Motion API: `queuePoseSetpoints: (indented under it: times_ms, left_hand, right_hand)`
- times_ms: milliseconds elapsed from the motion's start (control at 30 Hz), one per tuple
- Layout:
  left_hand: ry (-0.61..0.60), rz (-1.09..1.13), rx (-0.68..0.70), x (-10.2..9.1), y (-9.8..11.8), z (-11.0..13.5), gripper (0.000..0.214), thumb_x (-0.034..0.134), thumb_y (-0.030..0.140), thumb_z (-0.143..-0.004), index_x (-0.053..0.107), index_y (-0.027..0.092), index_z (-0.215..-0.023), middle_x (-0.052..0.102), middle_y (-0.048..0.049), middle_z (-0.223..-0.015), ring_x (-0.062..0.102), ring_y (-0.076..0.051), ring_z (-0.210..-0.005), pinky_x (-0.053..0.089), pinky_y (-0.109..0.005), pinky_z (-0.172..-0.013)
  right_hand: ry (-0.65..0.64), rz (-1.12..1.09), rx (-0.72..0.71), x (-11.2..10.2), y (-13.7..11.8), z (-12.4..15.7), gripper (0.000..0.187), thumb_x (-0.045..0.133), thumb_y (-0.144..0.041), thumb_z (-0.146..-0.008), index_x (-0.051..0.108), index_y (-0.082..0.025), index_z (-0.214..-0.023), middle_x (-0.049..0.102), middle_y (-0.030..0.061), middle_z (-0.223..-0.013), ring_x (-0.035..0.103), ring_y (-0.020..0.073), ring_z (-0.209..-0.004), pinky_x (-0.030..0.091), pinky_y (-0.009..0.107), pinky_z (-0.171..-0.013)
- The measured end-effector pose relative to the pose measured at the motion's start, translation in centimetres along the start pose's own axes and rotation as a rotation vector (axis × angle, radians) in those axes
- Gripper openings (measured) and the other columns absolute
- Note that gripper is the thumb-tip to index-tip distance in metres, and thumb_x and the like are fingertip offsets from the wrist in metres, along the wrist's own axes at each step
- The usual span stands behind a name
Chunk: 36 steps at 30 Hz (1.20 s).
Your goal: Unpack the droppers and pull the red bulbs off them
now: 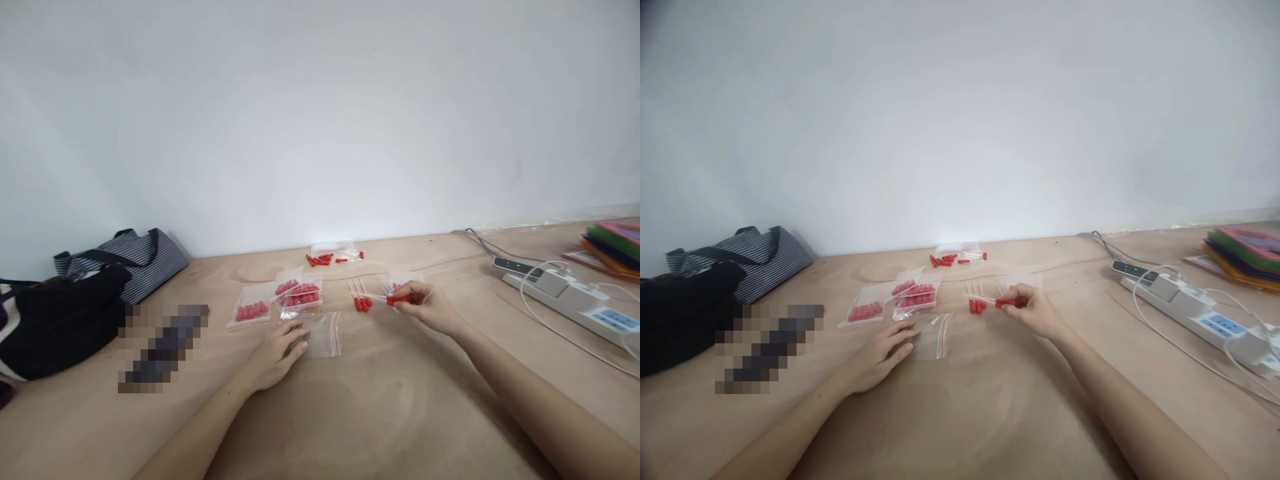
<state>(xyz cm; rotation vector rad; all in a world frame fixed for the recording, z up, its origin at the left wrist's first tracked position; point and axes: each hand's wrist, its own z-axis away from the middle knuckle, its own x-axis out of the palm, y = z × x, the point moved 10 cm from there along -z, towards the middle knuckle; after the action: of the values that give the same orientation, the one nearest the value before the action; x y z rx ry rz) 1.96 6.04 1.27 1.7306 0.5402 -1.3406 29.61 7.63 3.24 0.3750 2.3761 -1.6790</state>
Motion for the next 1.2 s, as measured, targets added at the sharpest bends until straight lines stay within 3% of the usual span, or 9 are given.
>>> queuePoseSetpoints:
  times_ms: [100,200,467,600,700,800,900,1067,1200]
  left_hand:
    - [0.052,-0.021,0.004,-0.2,0.5,-0.1,0.034,0.04,0.036,-0.084,0.053,0.021,-0.111,0.047,-0.0074,-0.124,0.045,-0.022,-0.112,0.036,-0.038,-0.096]
    - [0.068,-0.042,-0.006,-0.4,0.7,0.0,0.034,0.044,0.034,-0.081,0.052,0.02,-0.111,0.048,-0.0085,-0.122,0.047,-0.023,-0.11,0.037,-0.039,-0.094]
    - [0.092,-0.03,-0.046,-1.3,0.5,0.6,0.032,0.045,0.031,-0.08,0.054,0.022,-0.11,0.051,-0.0077,-0.117,0.049,-0.023,-0.105,0.039,-0.041,-0.092]
    - [0.038,0.0,0.006,-0.1,1.6,0.4,0.044,0.038,0.037,-0.085,0.04,0.025,-0.127,0.037,-0.0083,-0.134,0.035,-0.025,-0.121,0.031,-0.044,-0.099]
    - [-0.032,-0.044,0.013,1.0,1.9,0.5,0.043,0.036,0.039,-0.086,0.037,0.031,-0.129,0.032,-0.0059,-0.138,0.024,-0.028,-0.128,0.024,-0.051,-0.1]
    - [-0.102,-0.103,-0.075,1.4,0.6,1.0,0.042,0.04,0.041,-0.084,0.041,0.034,-0.125,0.031,-0.007,-0.139,0.024,-0.031,-0.128,0.022,-0.057,-0.097]
    - [-0.131,-0.105,-0.17,0.7,-1.5,1.8,0.044,0.046,0.043,-0.079,0.045,0.034,-0.122,0.034,-0.0087,-0.137,0.034,-0.031,-0.123,0.03,-0.054,-0.093]
    - [-0.117,-0.073,-0.249,-2.0,-4.5,2.6,0.043,0.053,0.044,-0.07,0.057,0.03,-0.111,0.05,-0.0066,-0.125,0.047,-0.028,-0.113,0.039,-0.041,-0.09]
    - [-0.038,-0.07,-0.309,-4.9,-6.6,2.0,0.028,0.046,0.041,-0.074,0.065,0.024,-0.087,0.064,-0.004,-0.098,0.057,-0.023,-0.095,0.042,-0.033,-0.083]
  right_hand:
    - [0.228,0.21,-0.001,-1.5,0.2,-0.7,0.015,0.055,-0.028,-0.069,0.06,-0.016,-0.074,0.061,0.0037,-0.071,0.056,0.0126,-0.057,0.046,0.025,-0.052]
    - [0.35,0.505,-0.037,-0.6,-0.4,-1.4,0.014,0.049,-0.023,-0.071,0.061,-0.016,-0.071,0.056,0.0043,-0.074,0.055,0.0123,-0.058,0.045,0.026,-0.056]
    - [0.262,0.691,-0.075,3.7,0.9,-3.1,0.011,0.049,-0.014,-0.071,0.059,-0.016,-0.068,0.052,0.0041,-0.073,0.051,0.0136,-0.064,0.04,0.025,-0.062]
    - [0.219,0.761,-0.082,4.6,1.1,-3.0,0.016,0.047,-0.013,-0.074,0.059,-0.016,-0.065,0.052,0.0043,-0.071,0.05,0.0133,-0.062,0.037,0.025,-0.06]
    - [0.213,0.811,-0.099,4.8,0.5,-2.8,0.018,0.045,-0.014,-0.077,0.06,-0.016,-0.066,0.054,0.0068,-0.075,0.05,0.0149,-0.065,0.036,0.027,-0.061]
    - [0.224,0.861,-0.132,4.4,-0.3,-2.6,0.015,0.048,-0.017,-0.076,0.061,-0.017,-0.067,0.056,0.0089,-0.078,0.049,0.0194,-0.075,0.035,0.03,-0.067]
    - [0.252,0.897,-0.152,3.7,-0.9,-2.5,0.015,0.049,-0.02,-0.075,0.062,-0.019,-0.068,0.057,0.0085,-0.078,0.047,0.0215,-0.08,0.034,0.033,-0.07]
    - [0.265,0.923,-0.182,3.4,-1.3,-2.0,0.016,0.049,-0.023,-0.076,0.062,-0.02,-0.067,0.058,0.0074,-0.075,0.045,0.0221,-0.08,0.031,0.034,-0.069]
    - [0.206,0.92,-0.267,4.4,-2.2,-0.6,0.016,0.049,-0.024,-0.078,0.063,-0.02,-0.072,0.059,0.0063,-0.077,0.045,0.0215,-0.079,0.03,0.035,-0.072]
